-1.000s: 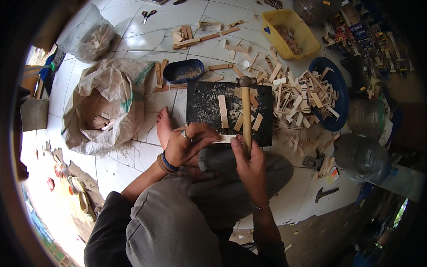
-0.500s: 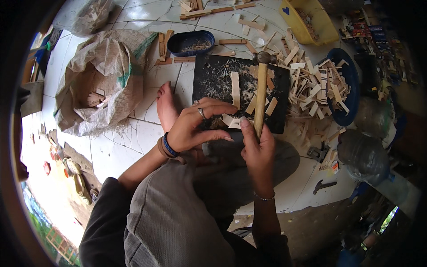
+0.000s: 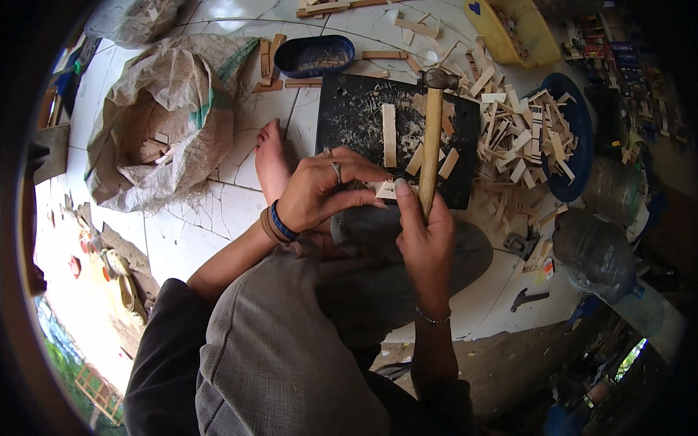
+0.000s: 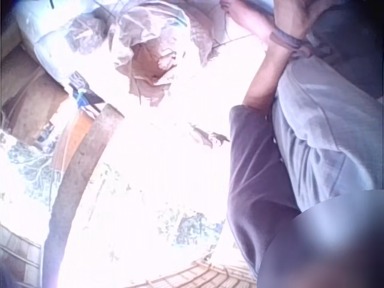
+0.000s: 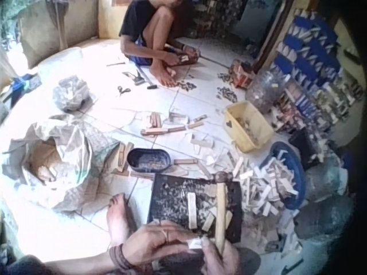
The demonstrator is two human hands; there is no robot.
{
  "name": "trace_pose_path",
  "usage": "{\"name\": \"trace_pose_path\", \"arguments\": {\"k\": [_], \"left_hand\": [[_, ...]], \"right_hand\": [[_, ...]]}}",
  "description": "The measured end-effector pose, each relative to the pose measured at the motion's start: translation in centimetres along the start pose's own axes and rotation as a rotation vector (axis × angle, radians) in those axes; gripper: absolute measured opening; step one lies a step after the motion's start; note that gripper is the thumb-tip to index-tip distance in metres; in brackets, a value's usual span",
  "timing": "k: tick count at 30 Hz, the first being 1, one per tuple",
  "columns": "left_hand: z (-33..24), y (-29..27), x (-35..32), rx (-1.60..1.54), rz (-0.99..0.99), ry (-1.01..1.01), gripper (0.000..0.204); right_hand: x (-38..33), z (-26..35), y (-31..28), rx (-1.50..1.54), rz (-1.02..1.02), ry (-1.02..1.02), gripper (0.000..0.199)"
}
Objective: The person sits on the floor and repeatedly splits small wooden sticks using a hammer and a chisel. They pick up sticks from a sack, place them on a black board, strike them with the hammer, and then place the split pieces into a blue bowl.
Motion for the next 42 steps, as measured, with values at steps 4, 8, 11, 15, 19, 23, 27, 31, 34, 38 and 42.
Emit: {"name": "trace_pose_path", "arguments": {"k": [4, 8, 11, 15, 19, 23, 27, 31, 34, 38, 42], "left_hand": [[-0.05, 0.0, -0.05, -0.01, -0.003, 0.0, 0.031], [0.01, 0.01, -0.06, -0.015, -0.004, 0.015, 0.03], [0.11, 0.02, -0.12, -0.021, -0.013, 0.023, 0.03], [0.14, 0.01, -0.26, -0.023, -0.021, 0.016, 0.03], [0.11, 0.04, -0.29, -0.032, -0.025, -0.003, 0.03], [0.11, 0.03, -0.15, -0.012, -0.012, 0.017, 0.03], [0.13, 0.07, -0.14, -0.01, -0.015, 0.022, 0.031], [0.12, 0.15, -0.23, -0.003, -0.025, 0.008, 0.032], [0.11, 0.15, -0.27, -0.011, -0.031, -0.001, 0.031], [0.21, 0.18, -0.23, -0.012, -0.035, 0.007, 0.031], [0.26, 0.15, -0.26, -0.006, -0.039, 0.013, 0.031]], "right_hand": [[0.1, -0.26, 0.13, 0.008, -0.015, -0.001, 0.024], [0.13, -0.37, 0.02, -0.03, -0.025, -0.051, 0.026], [0.23, -0.36, -0.04, -0.044, -0.024, -0.076, 0.028], [0.32, -0.29, -0.03, -0.067, -0.011, -0.081, 0.028], [0.34, -0.27, -0.06, -0.105, -0.004, -0.069, 0.026], [0.43, -0.31, -0.24, -0.081, -0.015, -0.044, 0.029], [0.45, -0.22, -0.26, -0.093, 0.011, -0.051, 0.026], [0.44, -0.07, -0.25, -0.103, 0.016, -0.058, 0.027], [0.43, -0.02, -0.22, -0.12, 0.005, -0.057, 0.027], [0.49, 0.04, -0.09, -0.122, -0.01, -0.071, 0.028], [0.51, 0.13, -0.06, -0.125, -0.014, -0.056, 0.028]]}}
Point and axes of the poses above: each hand's wrist, its own x-axis towards the middle knuckle, its own y-axis out of the palm, z = x × y, the point moved 2 cm from there along x, towards the middle knuckle, and after that the axes turned 14 degrees about -x, right-handed, at the moved point
